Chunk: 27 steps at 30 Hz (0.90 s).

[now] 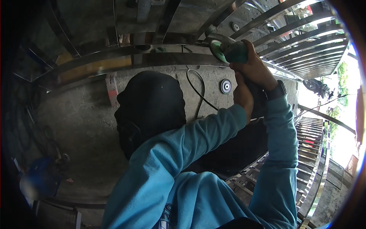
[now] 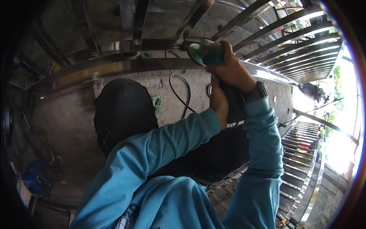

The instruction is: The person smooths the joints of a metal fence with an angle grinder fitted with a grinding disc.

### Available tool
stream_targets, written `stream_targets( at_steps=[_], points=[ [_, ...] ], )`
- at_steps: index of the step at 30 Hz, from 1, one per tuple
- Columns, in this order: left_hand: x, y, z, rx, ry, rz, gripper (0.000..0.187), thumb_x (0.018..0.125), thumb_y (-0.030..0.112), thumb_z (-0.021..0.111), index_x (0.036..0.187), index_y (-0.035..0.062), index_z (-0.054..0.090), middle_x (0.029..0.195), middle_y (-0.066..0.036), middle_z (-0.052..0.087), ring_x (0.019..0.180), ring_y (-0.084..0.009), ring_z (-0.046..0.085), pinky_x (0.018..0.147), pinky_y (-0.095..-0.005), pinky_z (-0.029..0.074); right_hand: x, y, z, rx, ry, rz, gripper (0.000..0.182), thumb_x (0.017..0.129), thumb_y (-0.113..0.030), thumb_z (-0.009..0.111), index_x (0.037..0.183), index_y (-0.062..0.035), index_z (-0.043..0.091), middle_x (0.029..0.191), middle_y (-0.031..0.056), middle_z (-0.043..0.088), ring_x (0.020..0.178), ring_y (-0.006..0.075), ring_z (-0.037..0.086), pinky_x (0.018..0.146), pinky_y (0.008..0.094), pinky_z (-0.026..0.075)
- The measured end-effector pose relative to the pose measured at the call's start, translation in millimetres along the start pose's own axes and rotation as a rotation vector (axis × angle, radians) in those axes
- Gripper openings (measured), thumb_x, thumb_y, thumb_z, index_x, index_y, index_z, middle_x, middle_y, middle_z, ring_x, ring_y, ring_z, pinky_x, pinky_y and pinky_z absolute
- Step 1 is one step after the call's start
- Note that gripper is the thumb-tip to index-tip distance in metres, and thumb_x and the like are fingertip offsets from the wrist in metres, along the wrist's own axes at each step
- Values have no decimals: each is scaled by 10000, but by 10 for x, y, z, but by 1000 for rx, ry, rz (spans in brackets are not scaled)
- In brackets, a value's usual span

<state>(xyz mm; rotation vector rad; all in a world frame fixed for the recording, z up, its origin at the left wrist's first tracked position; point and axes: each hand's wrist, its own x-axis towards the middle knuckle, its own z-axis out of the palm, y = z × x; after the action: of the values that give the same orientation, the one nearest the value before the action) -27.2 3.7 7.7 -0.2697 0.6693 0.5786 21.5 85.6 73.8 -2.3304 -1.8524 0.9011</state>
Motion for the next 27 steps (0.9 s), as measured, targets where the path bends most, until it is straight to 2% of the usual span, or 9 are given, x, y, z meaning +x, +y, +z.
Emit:
stream_targets(
  at_steps=[2, 13, 14, 16, 18, 21, 23, 25, 27],
  points=[
    [-8, -51, -18, -41, -54, -28, 882, 1013, 711, 204, 1512, 16, 422, 1422, -198, 555, 1281, -300, 561, 1076, -377, 422, -90, 63, -21, 0, 30, -37, 955, 777, -307, 795, 1530, -67, 258, 1279, 286, 610, 1203, 404, 619, 1016, 421, 478],
    [-186, -51, -13, 73, -138, -8, 802, 1025, 682, 274, 1434, 18, 462, 1226, -110, 648, 1058, -180, 682, 916, -300, 559, -239, 194, -50, 94, 117, -42, 928, 803, -263, 793, 1548, -77, 273, 1344, 261, 573, 1232, 380, 590, 1040, 414, 457],
    [-189, -33, -4, 75, -137, -6, 802, 1025, 682, 274, 1434, 18, 462, 1226, -110, 648, 1058, -180, 682, 916, -300, 559, -200, 202, -48, 96, 128, -55, 927, 804, -266, 792, 1550, -76, 276, 1365, 259, 559, 1245, 377, 578, 1051, 410, 448],
    [-166, 21, 9, 129, -50, 51, 910, 989, 732, 281, 1394, -41, 539, 1349, -205, 603, 1232, -300, 592, 1036, -389, 433, -125, 185, -16, 138, 101, -32, 896, 817, -243, 768, 1558, -90, 286, 1379, 239, 543, 1244, 339, 562, 1052, 384, 435],
    [-145, 103, -28, 159, -59, 49, 913, 987, 736, 287, 1381, -46, 544, 1332, -201, 610, 1215, -292, 600, 1019, -389, 446, -59, 194, 14, 180, 70, -12, 868, 831, -219, 743, 1565, -105, 295, 1393, 219, 528, 1243, 301, 546, 1053, 358, 421],
    [-131, 222, -23, 206, -55, 70, 918, 985, 744, 293, 1362, -52, 553, 1303, -188, 622, 1177, -278, 617, 987, -385, 470, 102, 381, 44, 268, 51, -10, 874, 813, -274, 756, 1544, -80, 317, 1387, 274, 532, 1265, 352, 558, 1058, 377, 433],
    [-95, 269, -6, 229, -46, 89, 919, 985, 747, 293, 1354, -53, 557, 1290, -179, 627, 1156, -272, 626, 972, -382, 482, 245, 623, 46, 90, 66, -319, 871, 816, -259, 734, 1559, -97, 309, 1368, 270, 547, 1234, 337, 574, 1039, 366, 442],
    [-12, 268, -26, 125, -88, 99, 847, 988, 747, 286, 1368, 27, 519, 1128, -101, 675, 953, -192, 708, 811, -346, 605, 189, 284, 16, 177, 43, -204, 868, 824, -248, 727, 1568, -109, 302, 1358, 262, 557, 1220, 330, 581, 1032, 365, 445],
    [-60, 335, -9, 131, -87, 100, 846, 991, 744, 279, 1371, 26, 516, 1125, -103, 673, 961, -191, 707, 819, -346, 603, 164, 80, 16, 261, 22, -87, 866, 832, -237, 720, 1577, -121, 295, 1349, 254, 567, 1207, 324, 589, 1026, 364, 449]
  ],
)
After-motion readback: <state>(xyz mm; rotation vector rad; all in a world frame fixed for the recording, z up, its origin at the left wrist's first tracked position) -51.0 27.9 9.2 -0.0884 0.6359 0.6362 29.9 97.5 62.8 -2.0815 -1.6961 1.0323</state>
